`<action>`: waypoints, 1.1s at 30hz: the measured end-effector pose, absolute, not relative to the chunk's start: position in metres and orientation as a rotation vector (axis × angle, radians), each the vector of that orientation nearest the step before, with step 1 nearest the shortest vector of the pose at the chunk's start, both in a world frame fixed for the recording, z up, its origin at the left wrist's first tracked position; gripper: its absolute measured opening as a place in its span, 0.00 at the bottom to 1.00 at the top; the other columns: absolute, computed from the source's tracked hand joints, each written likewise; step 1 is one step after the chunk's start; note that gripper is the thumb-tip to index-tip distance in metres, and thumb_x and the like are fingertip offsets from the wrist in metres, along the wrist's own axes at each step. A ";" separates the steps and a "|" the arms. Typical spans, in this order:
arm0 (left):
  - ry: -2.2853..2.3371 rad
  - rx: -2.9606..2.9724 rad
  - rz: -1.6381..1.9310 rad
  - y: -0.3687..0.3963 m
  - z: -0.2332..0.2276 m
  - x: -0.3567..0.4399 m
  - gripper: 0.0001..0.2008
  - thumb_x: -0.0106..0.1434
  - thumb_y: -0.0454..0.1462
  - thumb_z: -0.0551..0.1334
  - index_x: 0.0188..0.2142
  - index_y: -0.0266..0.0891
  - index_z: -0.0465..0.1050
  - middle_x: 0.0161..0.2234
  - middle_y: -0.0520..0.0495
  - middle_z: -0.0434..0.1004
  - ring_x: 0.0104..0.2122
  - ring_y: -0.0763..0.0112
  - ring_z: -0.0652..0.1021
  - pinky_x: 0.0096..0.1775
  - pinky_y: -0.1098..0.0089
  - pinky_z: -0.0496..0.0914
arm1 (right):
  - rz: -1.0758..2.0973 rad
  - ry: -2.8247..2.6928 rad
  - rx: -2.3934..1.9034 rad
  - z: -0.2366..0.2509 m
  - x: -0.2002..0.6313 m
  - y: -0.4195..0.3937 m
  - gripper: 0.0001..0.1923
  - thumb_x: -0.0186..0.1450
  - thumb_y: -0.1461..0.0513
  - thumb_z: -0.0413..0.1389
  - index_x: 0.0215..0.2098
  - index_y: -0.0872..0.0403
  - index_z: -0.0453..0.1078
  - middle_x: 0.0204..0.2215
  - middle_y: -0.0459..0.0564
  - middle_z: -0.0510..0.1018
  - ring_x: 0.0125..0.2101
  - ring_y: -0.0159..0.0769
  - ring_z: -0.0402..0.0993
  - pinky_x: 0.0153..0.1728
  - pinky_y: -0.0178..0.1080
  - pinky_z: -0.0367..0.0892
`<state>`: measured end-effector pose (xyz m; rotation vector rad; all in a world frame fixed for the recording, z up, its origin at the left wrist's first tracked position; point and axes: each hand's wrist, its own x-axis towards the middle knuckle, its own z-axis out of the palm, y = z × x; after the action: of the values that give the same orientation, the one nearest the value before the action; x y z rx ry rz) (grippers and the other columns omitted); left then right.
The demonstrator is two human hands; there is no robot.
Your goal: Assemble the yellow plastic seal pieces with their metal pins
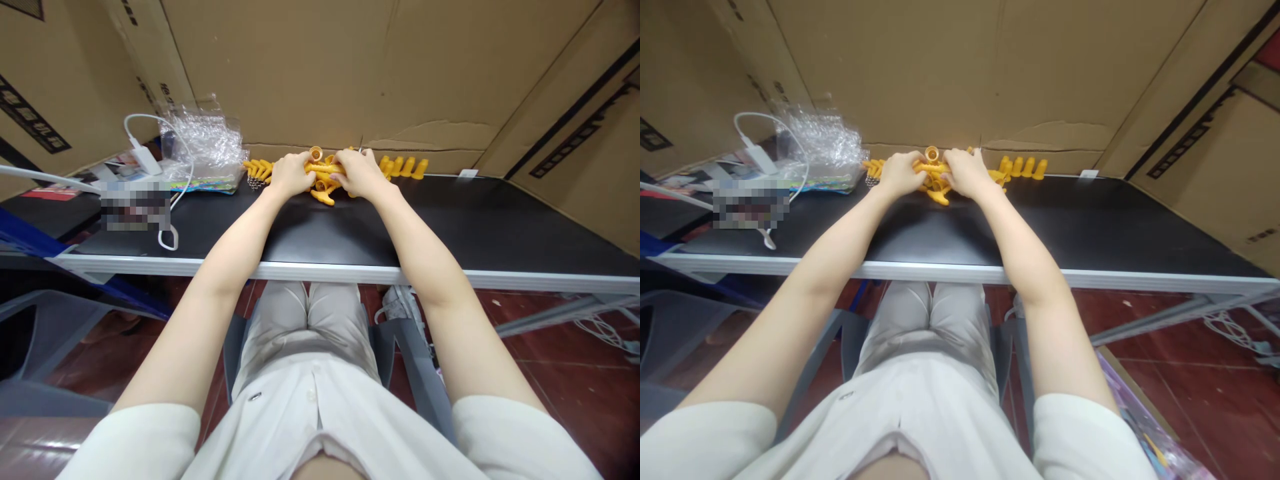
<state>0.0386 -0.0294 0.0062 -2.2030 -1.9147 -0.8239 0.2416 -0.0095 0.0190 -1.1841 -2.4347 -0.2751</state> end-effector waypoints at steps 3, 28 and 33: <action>-1.925 -2.202 -0.832 -0.031 0.008 0.041 0.26 0.66 0.40 0.61 0.63 0.46 0.78 0.56 0.39 0.85 0.60 0.44 0.80 0.62 0.50 0.72 | -0.351 -2.406 -1.179 0.022 0.241 -0.015 0.17 0.77 0.54 0.52 0.58 0.55 0.69 0.59 0.67 0.76 0.60 0.63 0.72 0.63 0.62 0.58; -1.961 -2.238 -0.792 -0.024 0.005 0.034 0.24 0.65 0.41 0.61 0.59 0.45 0.80 0.51 0.39 0.86 0.57 0.46 0.82 0.61 0.51 0.74 | -0.425 -2.189 -1.231 0.028 0.255 -0.007 0.21 0.77 0.56 0.45 0.61 0.55 0.71 0.57 0.67 0.77 0.62 0.67 0.67 0.65 0.73 0.51; -2.025 -2.186 -0.782 -0.017 0.004 0.022 0.20 0.65 0.43 0.60 0.53 0.44 0.83 0.48 0.38 0.86 0.56 0.45 0.81 0.60 0.52 0.74 | -0.361 -1.872 -1.517 0.024 0.297 0.017 0.23 0.78 0.48 0.50 0.59 0.53 0.74 0.62 0.70 0.73 0.64 0.66 0.66 0.64 0.69 0.58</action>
<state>0.0220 -0.0166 0.0036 -2.1856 -2.0247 -0.7824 0.2969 0.0170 0.0236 -1.5167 -1.8719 -0.3611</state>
